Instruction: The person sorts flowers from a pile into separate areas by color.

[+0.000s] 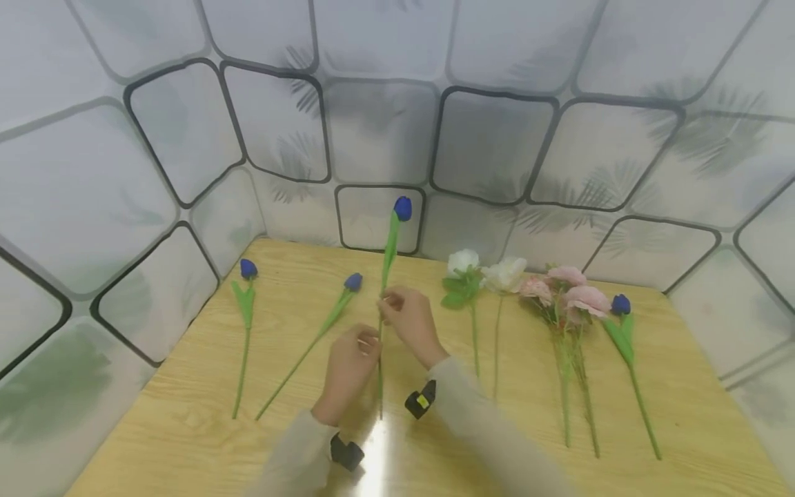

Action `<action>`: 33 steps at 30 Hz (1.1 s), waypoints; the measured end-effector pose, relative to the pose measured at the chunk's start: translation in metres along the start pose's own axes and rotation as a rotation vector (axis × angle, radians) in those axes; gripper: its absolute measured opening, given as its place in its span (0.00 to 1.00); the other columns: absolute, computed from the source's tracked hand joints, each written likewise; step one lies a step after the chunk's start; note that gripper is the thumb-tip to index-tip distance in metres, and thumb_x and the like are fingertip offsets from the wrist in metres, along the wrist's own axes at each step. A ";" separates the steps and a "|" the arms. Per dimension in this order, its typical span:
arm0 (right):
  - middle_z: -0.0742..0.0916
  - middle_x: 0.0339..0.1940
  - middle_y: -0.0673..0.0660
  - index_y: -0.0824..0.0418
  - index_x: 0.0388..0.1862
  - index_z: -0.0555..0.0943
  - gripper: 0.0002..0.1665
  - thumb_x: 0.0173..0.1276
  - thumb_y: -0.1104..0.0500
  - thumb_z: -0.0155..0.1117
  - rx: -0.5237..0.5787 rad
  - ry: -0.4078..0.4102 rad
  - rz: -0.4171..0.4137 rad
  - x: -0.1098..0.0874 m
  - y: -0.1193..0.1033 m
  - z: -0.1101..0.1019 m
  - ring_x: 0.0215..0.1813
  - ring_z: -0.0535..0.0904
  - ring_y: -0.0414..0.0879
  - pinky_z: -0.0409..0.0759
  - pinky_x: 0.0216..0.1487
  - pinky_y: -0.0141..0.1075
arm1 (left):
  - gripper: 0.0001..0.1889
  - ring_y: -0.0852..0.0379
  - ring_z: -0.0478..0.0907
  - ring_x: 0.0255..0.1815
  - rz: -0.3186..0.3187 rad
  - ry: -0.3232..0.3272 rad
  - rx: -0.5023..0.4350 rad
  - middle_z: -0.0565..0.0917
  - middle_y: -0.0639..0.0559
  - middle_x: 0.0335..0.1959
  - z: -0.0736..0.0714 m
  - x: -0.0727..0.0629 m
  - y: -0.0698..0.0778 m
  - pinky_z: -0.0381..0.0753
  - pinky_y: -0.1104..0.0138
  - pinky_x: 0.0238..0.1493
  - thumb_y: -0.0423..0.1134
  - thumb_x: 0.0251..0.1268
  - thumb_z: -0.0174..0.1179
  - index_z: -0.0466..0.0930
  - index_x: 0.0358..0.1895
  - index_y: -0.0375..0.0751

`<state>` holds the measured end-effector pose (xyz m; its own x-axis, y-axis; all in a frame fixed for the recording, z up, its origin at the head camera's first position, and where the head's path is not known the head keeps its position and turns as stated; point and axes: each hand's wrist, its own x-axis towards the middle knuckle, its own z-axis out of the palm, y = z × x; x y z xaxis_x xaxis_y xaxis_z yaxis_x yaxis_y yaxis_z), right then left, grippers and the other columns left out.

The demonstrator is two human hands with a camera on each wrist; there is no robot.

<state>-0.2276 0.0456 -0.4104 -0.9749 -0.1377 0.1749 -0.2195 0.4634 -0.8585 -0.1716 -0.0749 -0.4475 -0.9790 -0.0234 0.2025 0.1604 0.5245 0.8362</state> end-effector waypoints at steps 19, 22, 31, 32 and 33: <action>0.86 0.36 0.72 0.74 0.44 0.80 0.14 0.63 0.64 0.62 -0.270 0.342 0.095 -0.056 0.068 -0.167 0.23 0.84 0.45 0.80 0.24 0.25 | 0.07 0.65 0.79 0.29 0.098 -0.280 -0.290 0.84 0.48 0.33 0.158 0.004 0.094 0.77 0.80 0.27 0.31 0.59 0.60 0.80 0.41 0.36; 0.85 0.38 0.73 0.75 0.45 0.79 0.15 0.65 0.64 0.61 -0.298 0.355 0.133 -0.067 0.075 -0.194 0.22 0.78 0.28 0.78 0.25 0.22 | 0.07 0.69 0.77 0.26 0.077 -0.320 -0.306 0.83 0.52 0.33 0.185 0.002 0.110 0.75 0.81 0.25 0.32 0.60 0.60 0.80 0.41 0.38; 0.84 0.42 0.75 0.76 0.49 0.78 0.19 0.67 0.60 0.59 -0.388 0.440 0.297 -0.097 0.110 -0.253 0.15 0.73 0.21 0.76 0.21 0.20 | 0.07 0.71 0.75 0.24 0.084 -0.367 -0.185 0.83 0.57 0.29 0.252 -0.012 0.156 0.72 0.83 0.24 0.34 0.59 0.62 0.81 0.41 0.41; 0.84 0.42 0.75 0.76 0.49 0.78 0.19 0.67 0.60 0.59 -0.389 0.444 0.314 -0.100 0.114 -0.258 0.15 0.72 0.21 0.75 0.21 0.20 | 0.08 0.71 0.75 0.25 0.096 -0.368 -0.160 0.84 0.57 0.30 0.259 -0.014 0.160 0.72 0.83 0.24 0.35 0.59 0.63 0.81 0.41 0.42; 0.83 0.43 0.75 0.76 0.49 0.78 0.19 0.67 0.60 0.58 -0.385 0.449 0.331 -0.102 0.119 -0.262 0.14 0.72 0.20 0.75 0.20 0.20 | 0.08 0.72 0.76 0.26 0.109 -0.367 -0.136 0.84 0.58 0.30 0.265 -0.016 0.163 0.71 0.83 0.24 0.35 0.59 0.63 0.81 0.41 0.42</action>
<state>-0.1643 0.3443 -0.4034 -0.8954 0.4041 0.1869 0.1773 0.7088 -0.6828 -0.1632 0.2363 -0.4496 -0.9312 0.3446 0.1190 0.2570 0.3890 0.8847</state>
